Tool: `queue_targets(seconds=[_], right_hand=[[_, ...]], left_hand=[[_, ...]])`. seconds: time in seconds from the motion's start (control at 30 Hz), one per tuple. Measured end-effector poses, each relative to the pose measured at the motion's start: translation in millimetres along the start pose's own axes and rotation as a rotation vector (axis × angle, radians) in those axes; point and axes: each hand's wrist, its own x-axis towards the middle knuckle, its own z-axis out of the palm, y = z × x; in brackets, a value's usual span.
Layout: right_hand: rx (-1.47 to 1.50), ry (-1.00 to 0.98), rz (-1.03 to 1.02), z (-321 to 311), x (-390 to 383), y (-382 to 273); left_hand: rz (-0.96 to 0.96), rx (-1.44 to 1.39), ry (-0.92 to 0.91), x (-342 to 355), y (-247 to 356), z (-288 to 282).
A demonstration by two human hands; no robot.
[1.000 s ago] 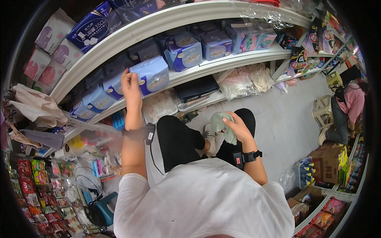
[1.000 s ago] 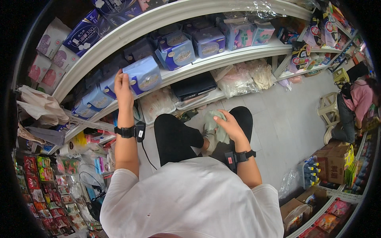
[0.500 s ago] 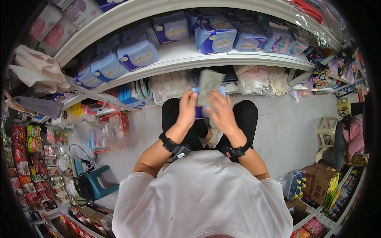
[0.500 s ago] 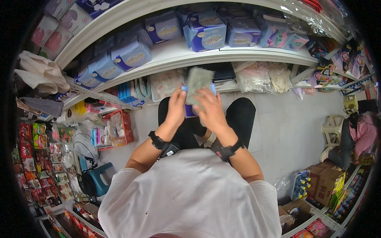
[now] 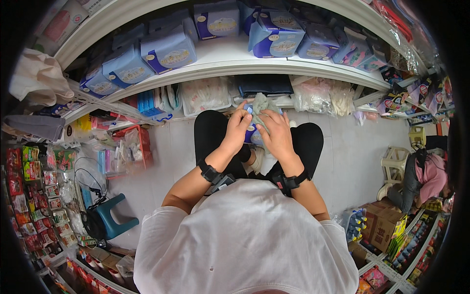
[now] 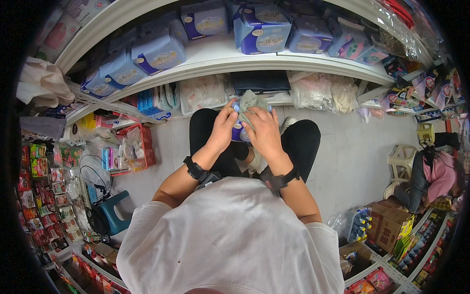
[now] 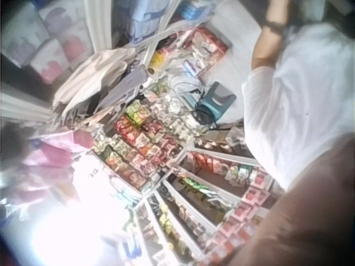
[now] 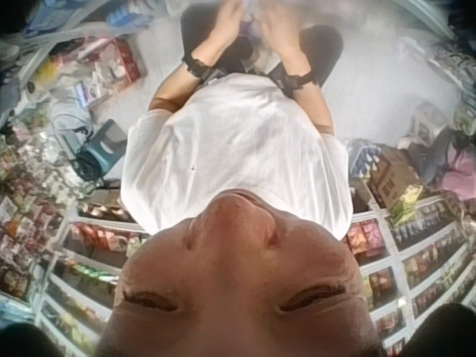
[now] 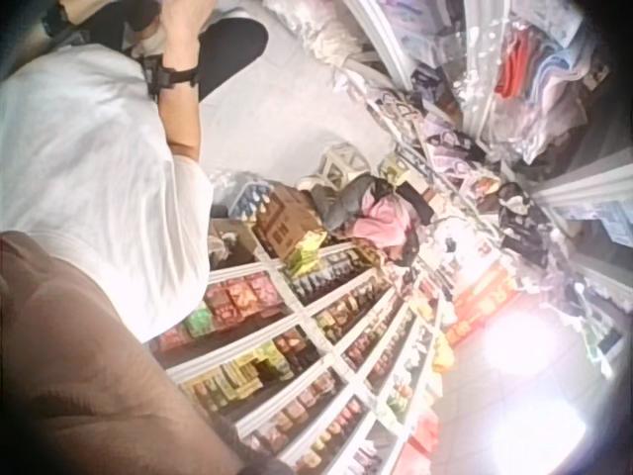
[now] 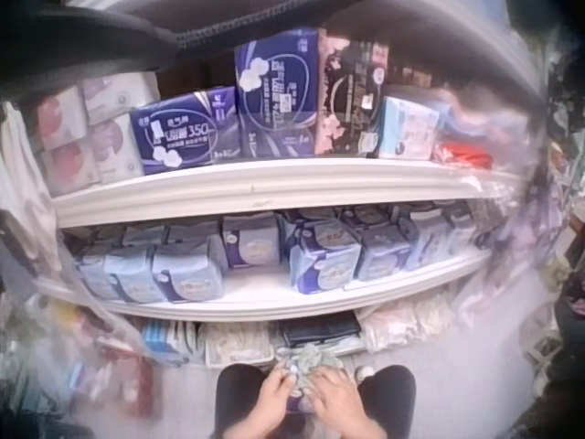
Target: The person wipes various packaged items, including boxes and plastic bags, with a cloth while pulling them from a store shelf and organizing them in a bin.
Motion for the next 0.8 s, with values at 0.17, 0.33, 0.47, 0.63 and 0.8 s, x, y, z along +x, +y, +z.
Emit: queue_targets(seconds=[0.17, 0.33, 0.47, 0.63, 0.8], right_hand=[[-0.01, 0.037, 0.085, -1, -3, 18], [0.237, 0.099, 0.455, 7, -24, 79], [0.64, 0.214, 0.587, 17, -44, 98], [0.374, 0.202, 0.191, 23, -31, 48], [0.58, 0.068, 0.375, 24, -42, 80]], left_hand=[[-0.038, -0.111, -0.024, -5, 6, -9], [-0.124, -0.285, 0.126, -8, 5, -23], [-0.17, -0.352, 0.165, -6, 9, -25], [-0.294, -0.497, 0.128, -8, 15, -2], [-0.29, -0.554, 0.059, -6, 22, -10]])
